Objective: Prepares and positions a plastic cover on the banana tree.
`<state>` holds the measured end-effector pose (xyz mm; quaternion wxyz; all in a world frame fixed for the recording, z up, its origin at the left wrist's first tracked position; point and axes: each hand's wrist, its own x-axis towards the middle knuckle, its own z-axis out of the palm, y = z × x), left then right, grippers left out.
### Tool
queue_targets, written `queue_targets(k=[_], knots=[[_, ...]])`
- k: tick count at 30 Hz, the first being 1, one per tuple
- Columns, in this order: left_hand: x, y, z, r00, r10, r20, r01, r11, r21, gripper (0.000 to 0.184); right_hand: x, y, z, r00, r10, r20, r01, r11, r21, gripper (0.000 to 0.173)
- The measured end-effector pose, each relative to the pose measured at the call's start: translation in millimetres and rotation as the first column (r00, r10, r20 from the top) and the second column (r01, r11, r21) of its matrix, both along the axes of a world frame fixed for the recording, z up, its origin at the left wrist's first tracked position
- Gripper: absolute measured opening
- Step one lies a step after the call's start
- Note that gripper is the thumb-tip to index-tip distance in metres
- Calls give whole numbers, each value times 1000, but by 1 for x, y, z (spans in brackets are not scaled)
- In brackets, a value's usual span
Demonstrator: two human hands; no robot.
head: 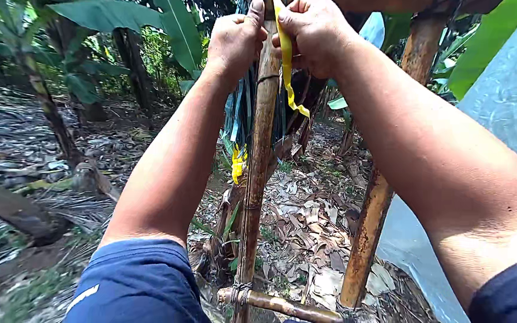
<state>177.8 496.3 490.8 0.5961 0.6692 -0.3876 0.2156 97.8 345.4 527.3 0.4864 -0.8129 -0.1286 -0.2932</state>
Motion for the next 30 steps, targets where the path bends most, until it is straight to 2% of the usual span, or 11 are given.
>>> queue_targets(k=[5, 7, 9, 11, 13, 15, 18, 20, 23, 25, 30], knots=[[-7, -27, 25, 985, -138, -100, 135, 990, -42, 24, 9, -13, 5, 985, -125, 119, 147, 970, -192, 18], [-6, -38, 32, 999, -43, 27, 44, 998, -49, 17, 6, -18, 7, 982, -123, 144, 156, 955, -253, 16], [0, -43, 39, 963, 215, 163, -213, 977, -29, 16, -17, -17, -1, 996, 34, 81, 0, 921, -389, 14], [14, -33, 41, 905, 385, 183, -381, 923, -56, 22, -64, 6, -37, 958, 275, -80, -265, 746, -611, 10], [25, -21, 31, 928, 352, 125, -339, 934, -116, 27, -118, 28, -98, 913, 351, -210, -370, 492, -788, 11], [-6, -18, -14, 995, 97, 22, -95, 993, -71, 43, -157, 14, -177, 865, 386, -322, -477, 427, -769, 15], [-75, -18, -158, 962, -256, -94, 272, 922, 276, 63, -197, -39, -278, 779, 357, -516, -616, 592, -520, 18], [-93, -17, -279, 887, -360, -289, 460, 637, 619, 50, -220, -68, -331, 736, 322, -596, -592, 733, -335, 18], [-128, -35, -413, 865, -226, -448, 487, 160, 859, 51, -252, -81, -381, 665, 348, -661, -534, 840, -95, 18], [-151, -40, -461, 883, -139, -448, 454, 16, 891, 66, -266, -81, -404, 628, 375, -682, -500, 866, 15, 18], [-170, -27, -480, 937, -62, -345, 350, 102, 931, 82, -311, -82, -477, 572, 294, -766, -292, 945, 145, 18]])
